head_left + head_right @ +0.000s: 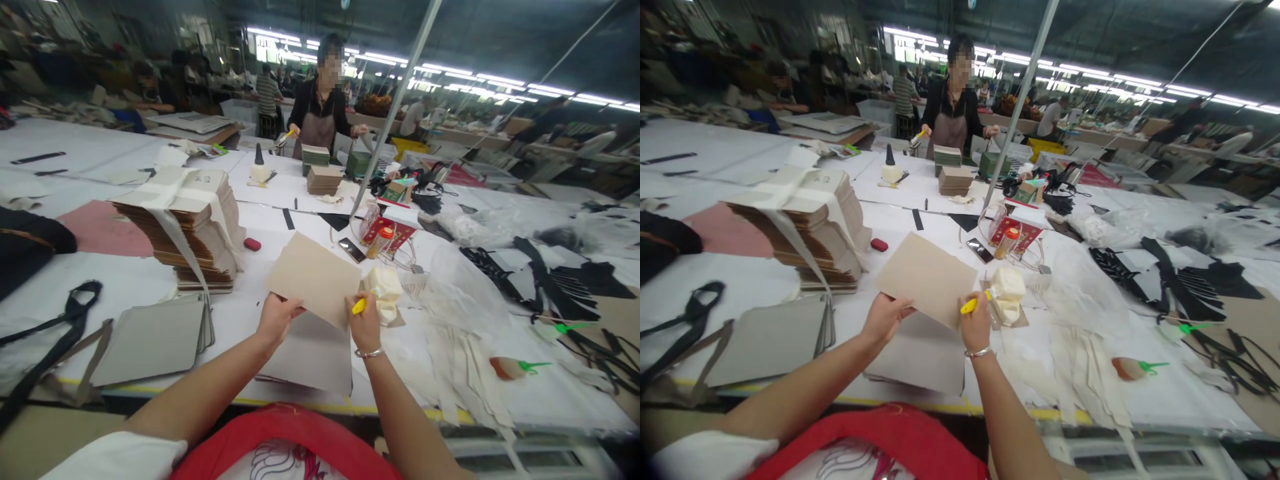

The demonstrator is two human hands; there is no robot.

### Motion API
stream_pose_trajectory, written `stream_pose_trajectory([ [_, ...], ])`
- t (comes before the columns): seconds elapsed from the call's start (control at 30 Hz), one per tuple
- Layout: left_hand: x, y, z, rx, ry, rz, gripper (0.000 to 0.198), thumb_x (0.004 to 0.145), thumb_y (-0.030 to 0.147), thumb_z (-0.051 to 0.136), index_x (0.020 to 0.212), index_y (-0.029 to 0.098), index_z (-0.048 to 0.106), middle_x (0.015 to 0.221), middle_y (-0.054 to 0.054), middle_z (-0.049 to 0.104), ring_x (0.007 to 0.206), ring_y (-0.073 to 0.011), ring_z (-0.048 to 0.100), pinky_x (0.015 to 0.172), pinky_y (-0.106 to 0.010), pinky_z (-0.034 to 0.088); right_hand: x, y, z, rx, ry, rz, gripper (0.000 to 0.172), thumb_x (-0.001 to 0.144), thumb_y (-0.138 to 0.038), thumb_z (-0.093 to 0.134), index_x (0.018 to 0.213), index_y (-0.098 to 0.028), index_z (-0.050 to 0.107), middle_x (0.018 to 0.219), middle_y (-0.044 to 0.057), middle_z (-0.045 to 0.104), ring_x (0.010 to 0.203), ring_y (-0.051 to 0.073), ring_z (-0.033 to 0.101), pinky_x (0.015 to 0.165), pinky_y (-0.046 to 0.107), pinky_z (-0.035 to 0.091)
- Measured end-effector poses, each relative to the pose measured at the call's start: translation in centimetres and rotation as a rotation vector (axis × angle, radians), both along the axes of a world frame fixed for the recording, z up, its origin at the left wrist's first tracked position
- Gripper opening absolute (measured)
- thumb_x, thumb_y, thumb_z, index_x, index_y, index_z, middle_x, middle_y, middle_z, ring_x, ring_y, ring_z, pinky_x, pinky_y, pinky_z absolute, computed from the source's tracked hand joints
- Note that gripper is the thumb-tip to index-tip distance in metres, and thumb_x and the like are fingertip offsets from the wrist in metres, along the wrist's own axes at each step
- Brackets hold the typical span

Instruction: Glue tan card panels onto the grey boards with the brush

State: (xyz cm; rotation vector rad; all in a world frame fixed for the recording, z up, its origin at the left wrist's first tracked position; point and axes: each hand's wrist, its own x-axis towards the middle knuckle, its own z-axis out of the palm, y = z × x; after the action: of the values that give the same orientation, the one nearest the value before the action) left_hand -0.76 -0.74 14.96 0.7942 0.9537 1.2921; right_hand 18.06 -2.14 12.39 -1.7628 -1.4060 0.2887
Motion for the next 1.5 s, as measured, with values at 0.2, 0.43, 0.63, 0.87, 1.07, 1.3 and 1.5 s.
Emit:
stream_pose_trajectory([
  [0.2,-5.6,-3.9,-3.9,-0.173,0.343,-0.034,0.037,0.069,0.050,0.053,0.086,0.017,0.054,0.072,0.001,0.057,0.059,-0.0107,0.053,0.046,-0.021,0.046,2.4,-5.2,-1.9,-0.217,-0.133,0.029,0.023,0.083,-0.037,0.037,0.096,-0.020,0.045,0.065,0.001,0.055,0.052,0.015,0.050,0.051,0.025,0.032],
  [0.43,-8.6,-5.3,-7.7,-0.133,0.769,-0.164,0.032,0.067,0.046,0.052,0.063,0.015,0.058,0.052,0.003,0.051,0.049,-0.0098,0.044,0.046,-0.020,0.034,1.9,-7.6,-5.3,-0.313,-0.212,0.166,0.019,0.084,-0.033,0.034,0.095,-0.020,0.043,0.060,-0.001,0.054,0.051,0.016,0.053,0.049,0.024,0.032],
  [0.63,-9.2,-3.8,-9.1,-0.112,0.870,-0.150,0.031,0.066,0.043,0.051,0.058,0.015,0.058,0.051,0.002,0.051,0.052,-0.0114,0.044,0.049,-0.021,0.032,1.2,-6.5,-6.4,-0.335,-0.304,0.149,0.017,0.084,-0.028,0.032,0.096,-0.020,0.041,0.059,-0.001,0.053,0.050,0.016,0.053,0.048,0.024,0.030],
  [0.87,-9.5,-3.1,-9.4,-0.135,0.852,-0.199,0.034,0.062,0.049,0.052,0.055,0.016,0.056,0.046,0.003,0.046,0.049,-0.0115,0.041,0.047,-0.021,0.029,1.1,-6.2,-6.7,-0.336,-0.353,0.151,0.017,0.083,-0.026,0.032,0.095,-0.020,0.041,0.059,-0.002,0.053,0.049,0.015,0.052,0.048,0.023,0.029],
  [1.07,-9.2,-2.8,-9.5,-0.139,0.956,-0.241,0.037,0.064,0.051,0.052,0.051,0.016,0.052,0.046,0.004,0.045,0.049,-0.0108,0.040,0.049,-0.021,0.028,1.0,-5.9,-6.1,-0.420,-0.345,0.112,0.016,0.079,-0.019,0.037,0.094,-0.020,0.042,0.059,-0.002,0.053,0.050,0.013,0.050,0.047,0.021,0.025],
  [1.3,-9.1,-2.3,-9.4,-0.123,1.045,-0.315,0.039,0.064,0.053,0.053,0.053,0.016,0.054,0.047,0.003,0.047,0.051,-0.0116,0.041,0.050,-0.021,0.028,0.8,-5.7,-5.1,-0.519,-0.331,0.088,0.020,0.077,-0.012,0.040,0.095,-0.019,0.042,0.065,0.000,0.057,0.054,0.013,0.051,0.048,0.022,0.021],
  [1.5,-9.1,-2.3,-9.6,-0.137,1.045,-0.327,0.039,0.064,0.054,0.053,0.053,0.016,0.053,0.047,0.003,0.048,0.050,-0.0114,0.041,0.050,-0.021,0.029,0.8,-5.5,-5.0,-0.558,-0.346,0.063,0.017,0.080,-0.015,0.040,0.096,-0.018,0.042,0.065,0.001,0.057,0.055,0.013,0.051,0.049,0.023,0.021],
])
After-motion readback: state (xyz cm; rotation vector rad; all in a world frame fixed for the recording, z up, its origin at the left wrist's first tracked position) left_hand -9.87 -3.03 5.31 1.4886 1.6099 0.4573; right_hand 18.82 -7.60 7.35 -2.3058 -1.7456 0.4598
